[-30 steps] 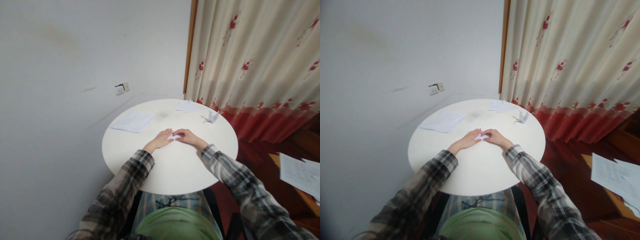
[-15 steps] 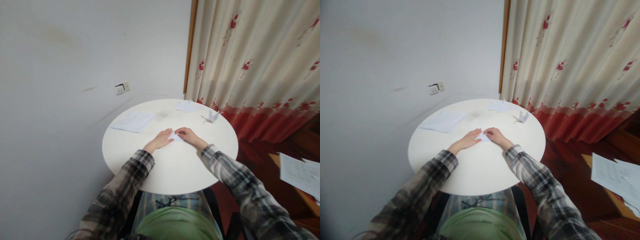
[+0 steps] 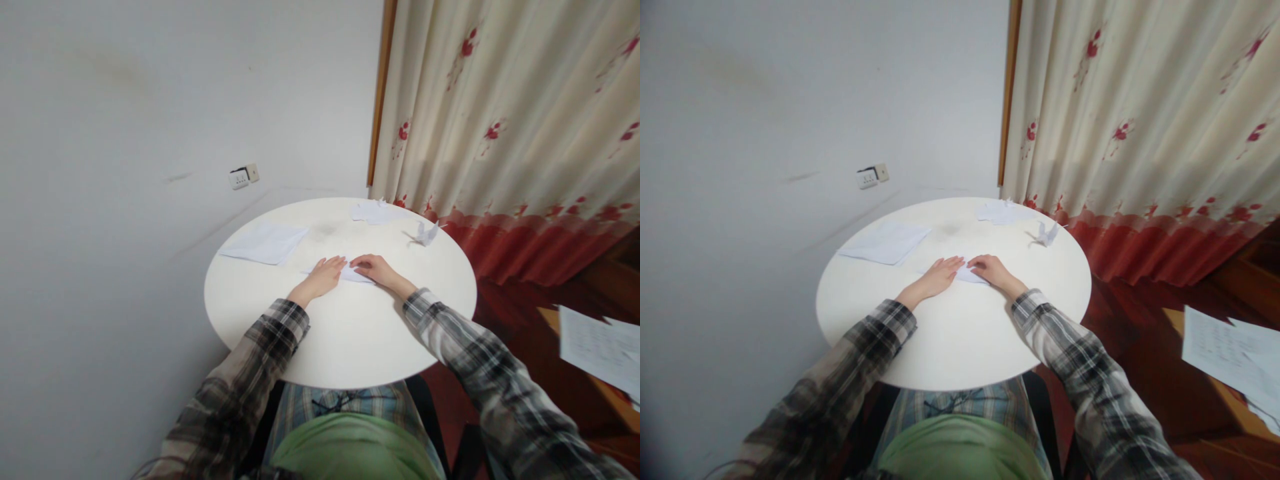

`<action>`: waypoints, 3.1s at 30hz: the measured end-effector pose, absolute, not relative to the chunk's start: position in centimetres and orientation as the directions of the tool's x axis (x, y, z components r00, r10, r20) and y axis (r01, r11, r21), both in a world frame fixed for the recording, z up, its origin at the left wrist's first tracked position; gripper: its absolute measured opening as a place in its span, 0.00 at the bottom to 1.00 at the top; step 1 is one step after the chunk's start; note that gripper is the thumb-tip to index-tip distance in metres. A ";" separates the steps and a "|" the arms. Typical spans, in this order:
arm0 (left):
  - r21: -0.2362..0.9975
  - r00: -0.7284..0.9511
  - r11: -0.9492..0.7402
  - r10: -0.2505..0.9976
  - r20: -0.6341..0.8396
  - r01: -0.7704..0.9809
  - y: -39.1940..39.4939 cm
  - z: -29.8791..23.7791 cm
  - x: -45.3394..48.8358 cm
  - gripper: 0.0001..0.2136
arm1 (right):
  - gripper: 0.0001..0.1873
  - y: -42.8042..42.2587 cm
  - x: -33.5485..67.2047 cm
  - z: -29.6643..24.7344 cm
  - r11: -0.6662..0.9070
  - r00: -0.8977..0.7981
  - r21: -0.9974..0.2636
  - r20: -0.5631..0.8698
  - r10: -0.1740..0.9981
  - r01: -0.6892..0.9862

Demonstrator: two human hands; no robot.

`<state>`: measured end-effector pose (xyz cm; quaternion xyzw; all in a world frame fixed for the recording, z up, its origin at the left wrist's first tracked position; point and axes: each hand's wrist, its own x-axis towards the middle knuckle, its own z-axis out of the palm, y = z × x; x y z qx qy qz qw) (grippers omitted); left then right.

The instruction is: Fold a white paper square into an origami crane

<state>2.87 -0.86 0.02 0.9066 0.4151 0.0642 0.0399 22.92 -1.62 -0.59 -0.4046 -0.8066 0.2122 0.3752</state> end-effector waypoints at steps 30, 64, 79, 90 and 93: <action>0.180 0.543 -0.562 0.827 0.144 0.807 -0.3 0.0 2.6 0.21 | 0.28 -2.5 23.5 1.5 0.552 -0.666 -0.772 0.235 0.708 0.314; 0.294 0.747 -0.762 0.638 0.187 0.578 -2.1 0.8 3.5 0.17 | 0.14 0.3 24.1 -2.3 0.418 -0.218 -0.415 0.448 0.867 0.808; 0.182 0.716 -0.711 0.696 0.046 0.679 -1.8 0.5 4.2 0.24 | 0.08 0.3 24.2 -1.9 0.407 -0.207 -0.448 0.430 0.879 0.796; 0.153 0.601 -0.590 0.799 -0.037 0.793 -1.8 1.1 3.9 0.31 | 0.07 0.0 24.0 -1.5 0.373 -0.176 -0.459 0.416 0.892 0.806; 0.164 0.553 -0.543 0.833 -0.021 0.824 -1.7 1.1 3.8 0.34 | 0.07 0.0 24.0 -1.5 0.373 -0.172 -0.466 0.418 0.892 0.802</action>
